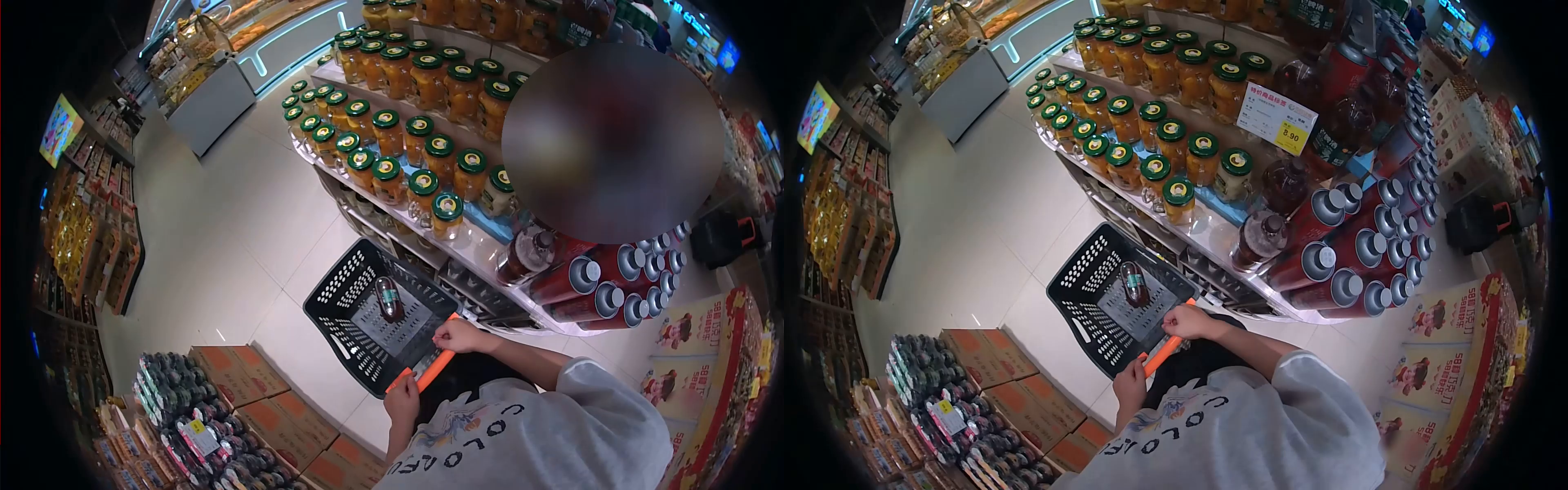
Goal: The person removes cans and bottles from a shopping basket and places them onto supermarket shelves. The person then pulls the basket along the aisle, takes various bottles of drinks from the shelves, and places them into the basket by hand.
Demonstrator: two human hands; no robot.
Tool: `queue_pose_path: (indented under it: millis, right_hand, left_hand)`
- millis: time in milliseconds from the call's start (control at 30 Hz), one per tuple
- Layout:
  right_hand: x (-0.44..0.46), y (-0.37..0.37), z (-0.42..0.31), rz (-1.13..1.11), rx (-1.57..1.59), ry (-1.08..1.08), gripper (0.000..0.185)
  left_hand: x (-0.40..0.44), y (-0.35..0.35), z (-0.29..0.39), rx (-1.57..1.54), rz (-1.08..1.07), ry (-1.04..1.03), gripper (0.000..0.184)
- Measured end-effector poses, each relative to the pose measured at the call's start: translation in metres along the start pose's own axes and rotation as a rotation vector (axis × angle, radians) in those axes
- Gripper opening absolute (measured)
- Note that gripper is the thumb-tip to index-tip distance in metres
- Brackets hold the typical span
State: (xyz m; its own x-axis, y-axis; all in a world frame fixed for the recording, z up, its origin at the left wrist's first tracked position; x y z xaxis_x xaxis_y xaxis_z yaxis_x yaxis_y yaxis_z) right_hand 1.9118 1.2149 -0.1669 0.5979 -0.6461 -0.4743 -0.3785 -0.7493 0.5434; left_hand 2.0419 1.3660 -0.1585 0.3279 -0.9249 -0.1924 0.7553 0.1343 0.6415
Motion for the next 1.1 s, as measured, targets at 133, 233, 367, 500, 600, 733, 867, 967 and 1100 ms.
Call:
queue_pose_path:
  millis: [133,233,367,500,600,733,867,967,1100]
  right_hand:
    - [0.023,0.013,-0.022,-0.024,-0.039,-0.032,0.024]
    - [0.043,0.016,-0.031,-0.045,-0.069,0.001,0.023]
    - [0.06,0.02,-0.043,-0.01,-0.104,0.099,0.022]
    - [0.067,0.024,-0.05,-0.153,-0.102,0.0,0.02]
    - [0.068,0.014,-0.046,-0.292,-0.162,-0.029,0.018]
    - [0.067,-0.012,-0.036,-0.58,-0.294,-0.087,0.021]
    - [0.107,-0.048,-0.008,-0.953,-0.299,-0.481,0.033]
    - [0.18,-0.057,0.027,-0.745,-0.507,-0.551,0.031]
    - [0.173,-0.069,0.055,-0.692,-0.665,-0.476,0.035]
  left_hand:
    - [0.024,0.008,-0.002,-0.058,-0.057,-0.009,0.03]
    - [0.04,0.008,-0.02,-0.119,-0.109,0.056,0.031]
    - [0.051,0.002,-0.034,-0.47,-0.301,0.293,0.026]
    - [0.053,-0.013,-0.041,-0.805,-0.399,0.475,0.028]
    - [0.051,-0.031,-0.047,-0.824,-0.57,0.595,0.027]
    - [0.053,-0.04,-0.057,-0.839,-0.769,0.777,0.028]
    - [0.071,-0.055,-0.103,-0.84,-0.71,0.839,0.031]
    - [0.099,-0.045,-0.169,-0.518,-0.432,0.788,0.029]
    - [0.088,-0.008,-0.222,-0.532,0.109,0.902,0.026]
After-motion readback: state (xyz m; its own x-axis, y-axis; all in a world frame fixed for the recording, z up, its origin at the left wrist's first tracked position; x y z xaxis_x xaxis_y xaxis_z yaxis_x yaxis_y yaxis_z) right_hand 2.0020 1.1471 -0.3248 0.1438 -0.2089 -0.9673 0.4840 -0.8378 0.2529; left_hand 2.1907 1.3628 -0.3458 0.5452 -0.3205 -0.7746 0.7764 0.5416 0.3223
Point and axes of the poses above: each hand's wrist, its own x-axis towards the middle knuckle, its own y-axis out of the back of the hand, z = x × y, the point moved 10 cm from there along x, towards the middle knuckle, and after that the axes turned 8 degrees about -y, right-handed, at the moved point
